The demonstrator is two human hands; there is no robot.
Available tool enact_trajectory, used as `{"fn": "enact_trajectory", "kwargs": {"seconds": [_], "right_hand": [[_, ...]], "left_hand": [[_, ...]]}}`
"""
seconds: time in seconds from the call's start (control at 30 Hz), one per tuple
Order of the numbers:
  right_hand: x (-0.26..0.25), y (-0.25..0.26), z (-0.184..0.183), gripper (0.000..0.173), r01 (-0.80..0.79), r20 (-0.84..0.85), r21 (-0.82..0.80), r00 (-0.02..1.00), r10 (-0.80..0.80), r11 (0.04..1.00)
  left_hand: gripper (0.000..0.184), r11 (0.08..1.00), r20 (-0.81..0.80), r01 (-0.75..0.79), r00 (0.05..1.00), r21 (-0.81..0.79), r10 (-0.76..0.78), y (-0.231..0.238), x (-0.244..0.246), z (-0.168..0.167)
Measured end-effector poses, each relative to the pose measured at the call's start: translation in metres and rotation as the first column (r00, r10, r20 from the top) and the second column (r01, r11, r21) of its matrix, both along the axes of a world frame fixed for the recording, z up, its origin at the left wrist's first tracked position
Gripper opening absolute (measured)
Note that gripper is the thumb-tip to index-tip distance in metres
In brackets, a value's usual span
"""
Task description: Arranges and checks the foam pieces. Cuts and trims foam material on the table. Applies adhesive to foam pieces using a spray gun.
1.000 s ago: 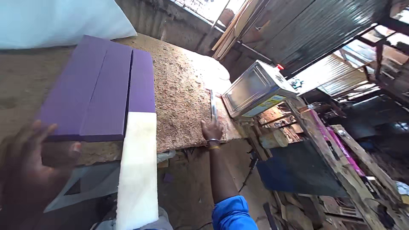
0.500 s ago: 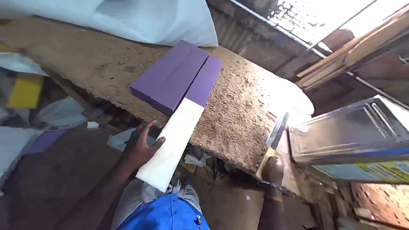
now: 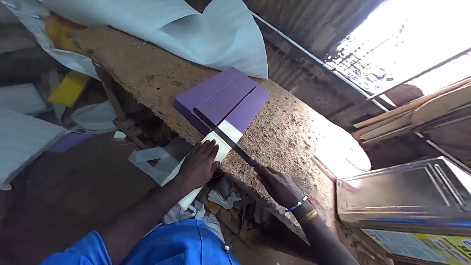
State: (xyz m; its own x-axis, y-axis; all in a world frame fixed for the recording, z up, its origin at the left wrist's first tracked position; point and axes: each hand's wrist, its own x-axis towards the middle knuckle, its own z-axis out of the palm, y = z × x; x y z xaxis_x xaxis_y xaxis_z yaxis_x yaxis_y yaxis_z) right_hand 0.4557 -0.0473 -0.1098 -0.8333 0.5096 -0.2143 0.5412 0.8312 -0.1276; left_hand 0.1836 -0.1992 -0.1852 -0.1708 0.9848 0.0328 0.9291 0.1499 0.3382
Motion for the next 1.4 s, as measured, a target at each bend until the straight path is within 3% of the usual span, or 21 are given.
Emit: {"fn": "enact_trajectory", "kwargs": {"seconds": [0.33,0.57,0.8,0.93,1.03,1.23,1.4], "right_hand": [[-0.001,0.009,-0.014,0.053,0.003,0.024,-0.079,1.0,-0.001,0.997],[-0.046,0.011,-0.008,0.054,0.007,0.07,-0.069,0.998,-0.002,0.998],[0.031,0.015,0.0,0.055,-0.011,0.093,-0.12,0.995,0.023,0.993],[-0.024,0.017,0.001,0.055,0.011,0.156,-0.073,0.988,0.0,0.997],[-0.047,0.014,-0.013,0.058,-0.017,0.079,-0.044,0.997,0.02,0.999],[0.064,0.016,-0.013,0.055,0.011,0.116,-0.093,0.993,0.0,0.996],[-0.021,0.016,-0.017,0.056,-0.002,0.116,-0.08,0.993,0.012,0.997]], "left_hand": [[0.055,0.997,0.013,-0.072,0.997,-0.013,0.072,0.012,0.006,0.01],[0.058,0.996,-0.032,-0.081,0.996,0.02,0.082,0.015,0.013,-0.003],[0.057,0.991,-0.003,-0.13,0.992,0.03,0.13,0.012,0.012,-0.002],[0.057,0.992,-0.03,-0.117,0.992,0.056,0.119,0.013,0.014,-0.006],[0.056,0.993,-0.041,-0.117,0.992,0.021,0.118,0.011,0.013,-0.004],[0.058,0.99,-0.086,-0.135,0.987,0.039,0.138,0.014,0.013,-0.005],[0.057,0.998,-0.135,-0.043,0.99,0.043,0.048,0.009,0.012,-0.009]]}}
